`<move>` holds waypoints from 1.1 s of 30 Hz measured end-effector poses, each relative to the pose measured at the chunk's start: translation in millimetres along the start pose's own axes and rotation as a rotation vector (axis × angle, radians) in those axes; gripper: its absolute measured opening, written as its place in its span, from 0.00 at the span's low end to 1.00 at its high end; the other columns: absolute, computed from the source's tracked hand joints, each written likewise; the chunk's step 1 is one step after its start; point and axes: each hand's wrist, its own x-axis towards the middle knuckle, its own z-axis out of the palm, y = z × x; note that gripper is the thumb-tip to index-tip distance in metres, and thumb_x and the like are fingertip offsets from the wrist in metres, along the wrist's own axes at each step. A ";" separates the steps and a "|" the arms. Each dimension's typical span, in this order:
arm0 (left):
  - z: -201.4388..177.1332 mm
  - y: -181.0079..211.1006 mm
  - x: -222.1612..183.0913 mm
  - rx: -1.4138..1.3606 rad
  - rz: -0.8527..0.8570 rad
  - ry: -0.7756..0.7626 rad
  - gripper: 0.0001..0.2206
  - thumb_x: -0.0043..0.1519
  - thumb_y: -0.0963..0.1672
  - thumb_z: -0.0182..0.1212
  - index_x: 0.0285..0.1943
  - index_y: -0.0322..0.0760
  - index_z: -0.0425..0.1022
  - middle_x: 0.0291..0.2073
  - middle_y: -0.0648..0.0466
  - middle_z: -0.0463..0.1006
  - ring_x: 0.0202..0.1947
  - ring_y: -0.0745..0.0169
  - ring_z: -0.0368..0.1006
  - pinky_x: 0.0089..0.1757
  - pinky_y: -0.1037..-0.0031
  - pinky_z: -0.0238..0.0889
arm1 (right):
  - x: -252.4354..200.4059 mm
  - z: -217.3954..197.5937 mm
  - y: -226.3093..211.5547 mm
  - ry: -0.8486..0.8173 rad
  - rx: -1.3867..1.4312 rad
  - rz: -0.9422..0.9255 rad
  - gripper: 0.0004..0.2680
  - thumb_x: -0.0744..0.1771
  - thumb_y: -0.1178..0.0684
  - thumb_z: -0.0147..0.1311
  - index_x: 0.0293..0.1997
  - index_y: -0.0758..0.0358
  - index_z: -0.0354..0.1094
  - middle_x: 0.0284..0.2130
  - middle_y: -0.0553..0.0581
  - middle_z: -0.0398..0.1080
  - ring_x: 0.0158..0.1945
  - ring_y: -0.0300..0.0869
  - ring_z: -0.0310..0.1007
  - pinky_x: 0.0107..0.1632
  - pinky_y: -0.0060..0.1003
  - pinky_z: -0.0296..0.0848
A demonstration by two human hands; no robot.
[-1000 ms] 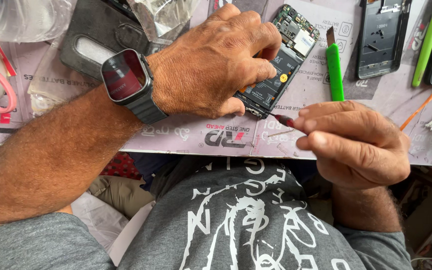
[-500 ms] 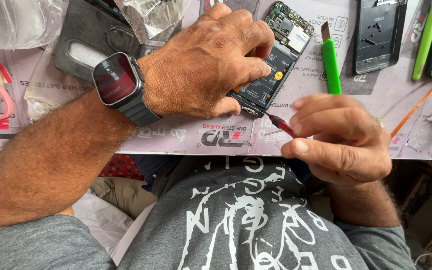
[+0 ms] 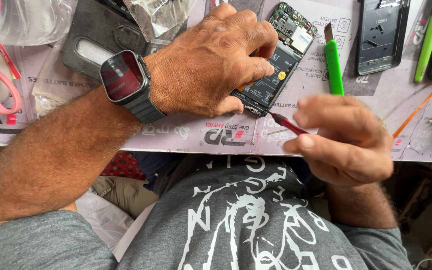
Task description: The person disassembles a mobile phone using a screwdriver and a cutter, prying the internal components apart and removing a battery from the assembly.
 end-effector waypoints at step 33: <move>-1.1 1.2 0.9 0.035 0.007 -0.030 0.28 0.41 0.48 0.82 0.50 0.38 0.81 0.51 0.52 0.71 0.54 0.50 0.66 0.55 0.54 0.55 | -3.9 9.0 -7.3 0.064 -0.049 0.085 0.11 0.68 0.62 0.57 0.56 0.64 0.66 0.41 0.68 0.75 0.45 0.53 0.81 0.47 0.47 0.85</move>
